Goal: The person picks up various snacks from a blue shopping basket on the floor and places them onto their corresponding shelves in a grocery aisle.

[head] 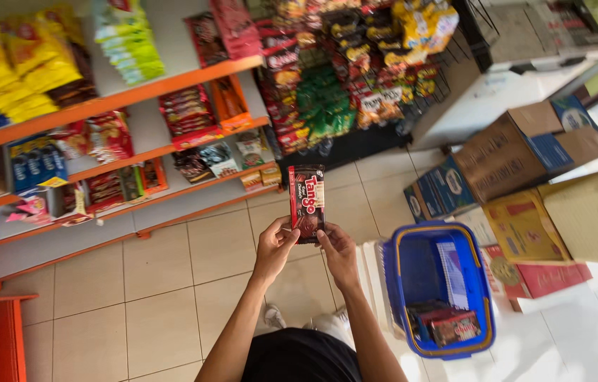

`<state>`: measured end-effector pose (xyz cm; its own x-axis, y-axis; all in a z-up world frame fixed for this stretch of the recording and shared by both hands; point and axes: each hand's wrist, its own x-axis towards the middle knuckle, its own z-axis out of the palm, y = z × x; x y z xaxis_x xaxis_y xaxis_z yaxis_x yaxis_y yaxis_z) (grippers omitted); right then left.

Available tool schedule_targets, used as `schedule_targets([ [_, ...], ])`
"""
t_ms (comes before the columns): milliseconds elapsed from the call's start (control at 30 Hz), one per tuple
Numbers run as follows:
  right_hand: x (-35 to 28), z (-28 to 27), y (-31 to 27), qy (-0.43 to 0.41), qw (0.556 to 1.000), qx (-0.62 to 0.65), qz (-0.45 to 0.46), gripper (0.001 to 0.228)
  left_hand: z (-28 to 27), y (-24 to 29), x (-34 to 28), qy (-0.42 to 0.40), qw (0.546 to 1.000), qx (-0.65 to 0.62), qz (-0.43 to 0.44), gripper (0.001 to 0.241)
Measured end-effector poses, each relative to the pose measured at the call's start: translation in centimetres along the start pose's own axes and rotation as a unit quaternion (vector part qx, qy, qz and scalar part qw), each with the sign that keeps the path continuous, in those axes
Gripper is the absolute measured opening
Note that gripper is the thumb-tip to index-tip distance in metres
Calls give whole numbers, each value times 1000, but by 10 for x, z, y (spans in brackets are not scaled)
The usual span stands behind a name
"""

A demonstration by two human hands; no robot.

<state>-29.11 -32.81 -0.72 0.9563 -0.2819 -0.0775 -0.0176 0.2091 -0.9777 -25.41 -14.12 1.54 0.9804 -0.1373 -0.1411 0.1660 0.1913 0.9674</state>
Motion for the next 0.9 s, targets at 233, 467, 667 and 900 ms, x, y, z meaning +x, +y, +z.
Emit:
schedule_targets([
  [233, -5, 67, -40, -59, 998, -35, 2, 27, -63, 28, -8, 26, 999, -16, 31, 43],
  [467, 19, 106, -60, -66, 997, -47, -15, 29, -83, 50, 10, 23, 997, -44, 57, 60],
  [667, 56, 124, -62, -74, 996, -50, -18, 28, -87, 64, 43, 31, 995, -53, 80, 60],
  [900, 132, 152, -42, -88, 994, -52, 44, 30, -105, 75, 107, 70, 991, -73, 92, 57],
])
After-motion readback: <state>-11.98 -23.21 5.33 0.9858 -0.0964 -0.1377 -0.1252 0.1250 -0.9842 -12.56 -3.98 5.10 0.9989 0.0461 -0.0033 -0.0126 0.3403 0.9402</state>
